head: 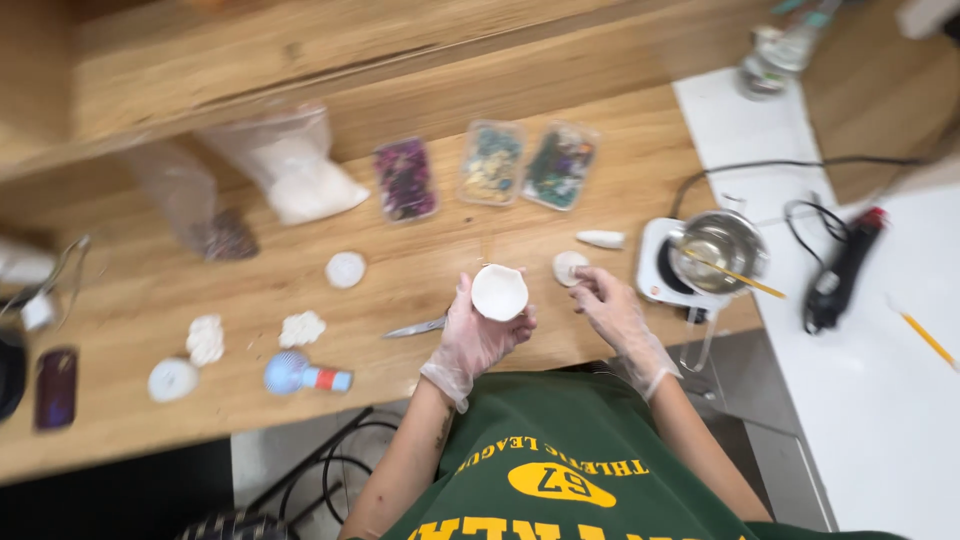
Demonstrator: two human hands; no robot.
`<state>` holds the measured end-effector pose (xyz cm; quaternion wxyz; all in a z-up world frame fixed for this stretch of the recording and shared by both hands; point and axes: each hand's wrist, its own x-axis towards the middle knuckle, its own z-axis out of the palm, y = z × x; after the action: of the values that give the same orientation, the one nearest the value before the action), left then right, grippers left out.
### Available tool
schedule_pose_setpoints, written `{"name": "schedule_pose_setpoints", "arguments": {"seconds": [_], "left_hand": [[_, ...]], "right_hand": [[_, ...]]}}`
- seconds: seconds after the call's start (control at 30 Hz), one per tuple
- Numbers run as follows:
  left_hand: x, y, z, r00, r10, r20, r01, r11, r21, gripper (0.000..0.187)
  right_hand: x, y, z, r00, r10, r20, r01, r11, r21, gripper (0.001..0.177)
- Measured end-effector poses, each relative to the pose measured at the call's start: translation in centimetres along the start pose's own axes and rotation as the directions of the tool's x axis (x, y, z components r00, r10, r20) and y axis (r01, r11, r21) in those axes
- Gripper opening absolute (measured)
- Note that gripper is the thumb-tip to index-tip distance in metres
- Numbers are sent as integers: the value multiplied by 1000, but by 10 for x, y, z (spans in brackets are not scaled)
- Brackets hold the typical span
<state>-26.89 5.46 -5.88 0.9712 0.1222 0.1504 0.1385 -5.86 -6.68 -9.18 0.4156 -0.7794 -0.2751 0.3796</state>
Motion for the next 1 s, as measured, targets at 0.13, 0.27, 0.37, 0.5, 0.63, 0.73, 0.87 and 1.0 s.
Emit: {"name": "schedule_pose_setpoints", "arguments": {"seconds": [0.13, 0.27, 0.37, 0.5, 0.63, 0.73, 0.87, 1.0], "left_hand": [[42, -22, 6, 990, -123, -75, 120, 992, -44, 83], [92, -41, 10, 950, -278, -144, 282, 959, 10, 72], [124, -53, 24, 930, -313, -195, 331, 941, 70, 66], [155, -59, 38, 943, -238, -231, 264, 961, 87, 62], [168, -64, 56, 930, -245, -275, 283, 953, 109, 62], [182, -66, 68, 927, -201, -318, 244, 964, 102, 57], [188, -63, 80, 926, -235, -295, 263, 963, 57, 60], [188, -63, 89, 934, -209, -290, 234, 971, 53, 62]], "right_hand": [[-44, 24, -72, 958, -98, -269, 100, 995, -7, 21], [-60, 55, -129, 700, -55, -712, -23, 995, -99, 26], [-54, 64, -164, 621, 55, -782, -117, 993, -23, 43], [-27, 75, -184, 711, 172, -682, -152, 984, 90, 41], [-13, 91, -188, 751, 235, -617, -178, 972, 154, 30], [-1, 90, -192, 765, 175, -620, -78, 981, 180, 20], [16, 79, -185, 811, -40, -583, 68, 997, 26, 18], [16, 64, -184, 814, -146, -562, 120, 989, -83, 16]]}}
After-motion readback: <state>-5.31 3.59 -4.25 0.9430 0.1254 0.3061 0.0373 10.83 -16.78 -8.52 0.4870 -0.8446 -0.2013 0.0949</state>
